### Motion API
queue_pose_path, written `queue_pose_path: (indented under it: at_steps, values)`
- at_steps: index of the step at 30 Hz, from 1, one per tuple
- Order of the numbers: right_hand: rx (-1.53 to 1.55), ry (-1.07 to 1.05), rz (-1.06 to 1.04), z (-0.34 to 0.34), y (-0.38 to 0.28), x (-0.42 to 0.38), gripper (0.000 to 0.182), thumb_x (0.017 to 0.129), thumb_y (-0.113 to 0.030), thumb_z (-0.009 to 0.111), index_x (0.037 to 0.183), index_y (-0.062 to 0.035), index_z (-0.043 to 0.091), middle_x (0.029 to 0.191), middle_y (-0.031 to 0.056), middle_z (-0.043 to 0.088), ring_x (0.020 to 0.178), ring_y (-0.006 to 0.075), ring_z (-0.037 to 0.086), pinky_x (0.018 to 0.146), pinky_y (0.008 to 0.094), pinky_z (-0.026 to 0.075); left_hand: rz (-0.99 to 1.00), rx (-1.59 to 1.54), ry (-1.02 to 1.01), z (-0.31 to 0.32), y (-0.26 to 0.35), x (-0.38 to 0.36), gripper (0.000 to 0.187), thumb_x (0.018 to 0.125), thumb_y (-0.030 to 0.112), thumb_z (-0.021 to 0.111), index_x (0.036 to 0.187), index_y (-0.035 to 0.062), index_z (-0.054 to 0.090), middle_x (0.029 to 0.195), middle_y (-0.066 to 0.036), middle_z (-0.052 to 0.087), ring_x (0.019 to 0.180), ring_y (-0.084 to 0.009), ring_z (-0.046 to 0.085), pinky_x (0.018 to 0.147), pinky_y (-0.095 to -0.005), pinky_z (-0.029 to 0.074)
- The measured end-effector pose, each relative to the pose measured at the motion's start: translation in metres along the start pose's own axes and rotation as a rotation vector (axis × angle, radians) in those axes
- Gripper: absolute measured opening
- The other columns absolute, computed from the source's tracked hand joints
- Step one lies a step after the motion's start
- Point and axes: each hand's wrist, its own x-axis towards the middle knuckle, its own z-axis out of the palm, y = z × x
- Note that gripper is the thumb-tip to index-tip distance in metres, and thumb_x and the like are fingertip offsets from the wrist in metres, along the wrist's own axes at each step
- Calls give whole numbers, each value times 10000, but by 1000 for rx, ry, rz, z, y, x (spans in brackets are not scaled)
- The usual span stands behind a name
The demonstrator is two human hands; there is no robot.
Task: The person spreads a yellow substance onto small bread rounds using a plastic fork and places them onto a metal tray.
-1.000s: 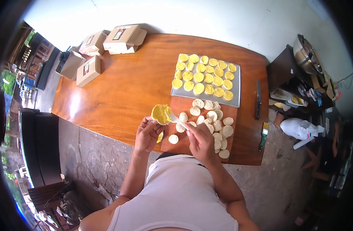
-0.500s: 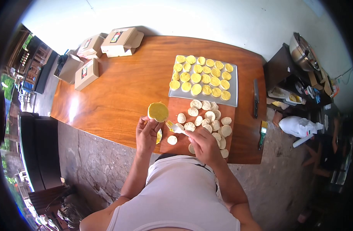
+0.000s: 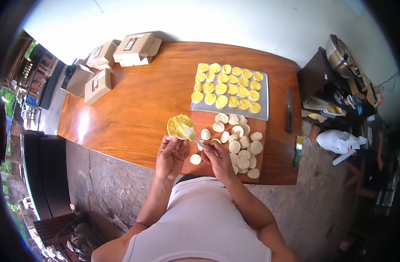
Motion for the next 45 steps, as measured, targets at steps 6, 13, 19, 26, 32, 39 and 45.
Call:
queue_pose_path:
  at_steps: [6,13,19,26,32,39,45]
  values:
    - [-191,-8,20,-3,-1,-3,122,973,-121,538,980,-12,592,712,-3,538,620,53,467,552,197,359,-6,-7,14,-9,2,1,87,941,-3,516,939,67,566,1075,-113,645,1058,-222,627,978,-353,511]
    - [-255,10,63,-8,8,-8,120,963,-110,542,992,-5,592,712,11,545,633,64,480,556,202,363,-29,-122,106,-23,6,-1,132,943,1,504,863,26,606,1043,-100,659,1016,-196,641,927,-300,551]
    - [-215,-105,110,-14,9,-14,112,961,-89,522,998,-7,588,701,29,543,619,76,461,563,219,369,103,-170,149,-39,31,-3,77,933,2,512,900,42,569,1087,-122,648,1062,-227,629,982,-338,514]
    - [264,-255,180,-15,5,-13,198,953,-92,528,1124,-29,605,709,56,571,613,135,496,572,276,399,241,-146,161,-65,65,-10,105,916,-18,523,875,64,573,1070,-159,647,1073,-269,623,1018,-411,470]
    - [287,-255,211,3,6,-5,250,927,-53,537,1170,-7,570,791,108,610,667,184,543,623,305,430,272,-180,202,-82,78,-18,89,911,-21,523,876,55,553,1039,-156,648,1027,-274,639,994,-408,487]
    - [184,-281,171,27,5,1,161,883,-4,505,1030,-1,572,820,128,594,685,174,518,642,298,421,643,-26,271,-120,172,-16,58,891,-19,530,888,34,553,1002,-126,655,979,-239,649,934,-366,529]
    - [111,-174,204,27,3,-2,165,871,-25,486,1029,-19,533,738,48,489,592,110,392,569,254,360,912,107,221,-111,265,-15,85,882,-50,530,872,32,549,934,-124,660,944,-221,659,938,-366,531]
